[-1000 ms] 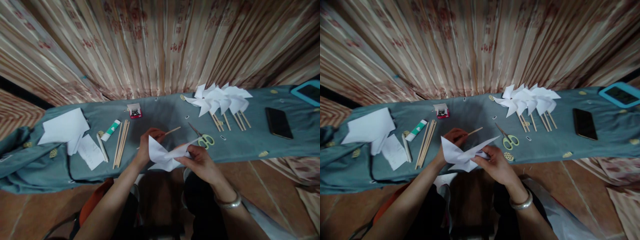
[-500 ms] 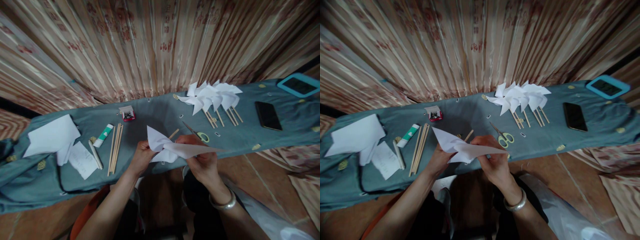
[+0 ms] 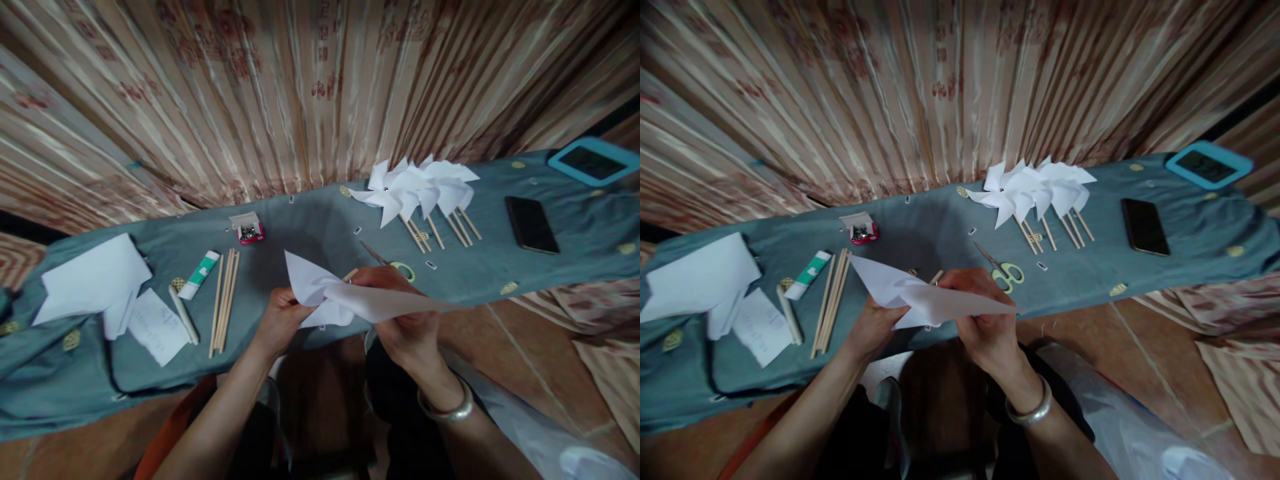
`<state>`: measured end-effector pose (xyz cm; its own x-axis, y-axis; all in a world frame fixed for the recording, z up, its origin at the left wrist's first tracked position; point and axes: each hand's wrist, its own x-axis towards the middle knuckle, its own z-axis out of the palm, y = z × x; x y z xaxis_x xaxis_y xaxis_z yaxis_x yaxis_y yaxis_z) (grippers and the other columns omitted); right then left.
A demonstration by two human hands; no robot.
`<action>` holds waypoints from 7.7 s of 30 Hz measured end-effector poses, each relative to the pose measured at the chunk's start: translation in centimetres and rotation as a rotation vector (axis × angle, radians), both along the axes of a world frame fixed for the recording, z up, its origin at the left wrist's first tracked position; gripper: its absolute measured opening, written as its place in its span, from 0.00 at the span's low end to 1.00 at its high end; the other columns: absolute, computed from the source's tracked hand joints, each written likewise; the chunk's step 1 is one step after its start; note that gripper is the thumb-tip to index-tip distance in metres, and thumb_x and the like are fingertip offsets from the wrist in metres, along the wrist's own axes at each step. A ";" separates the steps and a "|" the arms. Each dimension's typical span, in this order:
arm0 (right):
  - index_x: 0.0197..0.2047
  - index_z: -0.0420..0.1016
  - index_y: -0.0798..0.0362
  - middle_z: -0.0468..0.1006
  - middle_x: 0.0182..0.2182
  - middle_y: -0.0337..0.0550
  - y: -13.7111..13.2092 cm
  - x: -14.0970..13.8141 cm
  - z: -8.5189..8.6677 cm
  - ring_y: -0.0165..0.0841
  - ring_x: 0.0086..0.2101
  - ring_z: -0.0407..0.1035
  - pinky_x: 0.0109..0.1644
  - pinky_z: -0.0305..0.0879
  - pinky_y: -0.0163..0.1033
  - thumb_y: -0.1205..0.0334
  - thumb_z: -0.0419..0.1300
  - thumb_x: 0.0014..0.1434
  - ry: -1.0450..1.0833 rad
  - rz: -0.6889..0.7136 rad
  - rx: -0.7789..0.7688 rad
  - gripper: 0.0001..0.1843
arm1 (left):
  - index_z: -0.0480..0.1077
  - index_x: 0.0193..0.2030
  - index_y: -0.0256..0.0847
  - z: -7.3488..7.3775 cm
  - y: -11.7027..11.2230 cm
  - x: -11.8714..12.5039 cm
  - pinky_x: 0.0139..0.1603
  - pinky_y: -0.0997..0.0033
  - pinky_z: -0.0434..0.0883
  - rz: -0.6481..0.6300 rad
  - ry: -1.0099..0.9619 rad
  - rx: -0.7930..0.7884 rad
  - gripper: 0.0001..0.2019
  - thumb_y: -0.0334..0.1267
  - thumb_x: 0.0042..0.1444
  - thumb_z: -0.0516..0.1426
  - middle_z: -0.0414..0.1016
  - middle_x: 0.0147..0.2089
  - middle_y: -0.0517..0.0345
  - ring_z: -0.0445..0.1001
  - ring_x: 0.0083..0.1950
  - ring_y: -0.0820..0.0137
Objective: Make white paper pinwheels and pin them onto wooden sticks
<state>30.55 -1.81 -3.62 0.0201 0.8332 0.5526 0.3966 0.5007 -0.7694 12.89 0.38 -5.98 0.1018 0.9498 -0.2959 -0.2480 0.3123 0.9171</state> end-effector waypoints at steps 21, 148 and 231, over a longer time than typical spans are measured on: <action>0.39 0.77 0.46 0.81 0.35 0.38 -0.3 -0.1 0.9 0.36 0.39 0.74 0.46 0.70 0.43 0.70 0.58 0.57 0.011 -0.008 -0.053 0.11 | 0.81 0.30 0.39 -0.5 0.0 -0.5 0.33 0.72 0.72 -0.027 0.032 0.008 0.13 0.35 0.33 0.71 0.81 0.29 0.58 0.75 0.30 0.69; 0.36 0.81 0.57 0.76 0.28 0.40 9.5 -3.7 -0.1 0.30 0.26 0.62 0.29 0.51 0.36 0.47 0.65 0.51 -1.369 0.698 -0.878 0.20 | 0.76 0.39 0.31 -3.5 -11.3 0.3 0.29 0.74 0.74 -0.155 -0.223 -0.572 0.11 0.39 0.55 0.63 0.76 0.26 0.55 0.78 0.25 0.71; 0.34 0.81 0.51 0.82 0.32 0.41 9.1 1.5 -0.4 0.34 0.36 0.75 0.49 0.69 0.43 0.35 0.62 0.52 0.430 -0.138 -0.302 0.26 | 0.77 0.35 0.34 -1.4 -7.0 -0.7 0.26 0.74 0.67 -0.005 -0.181 -0.273 0.27 0.54 0.34 0.70 0.75 0.23 0.59 0.71 0.22 0.75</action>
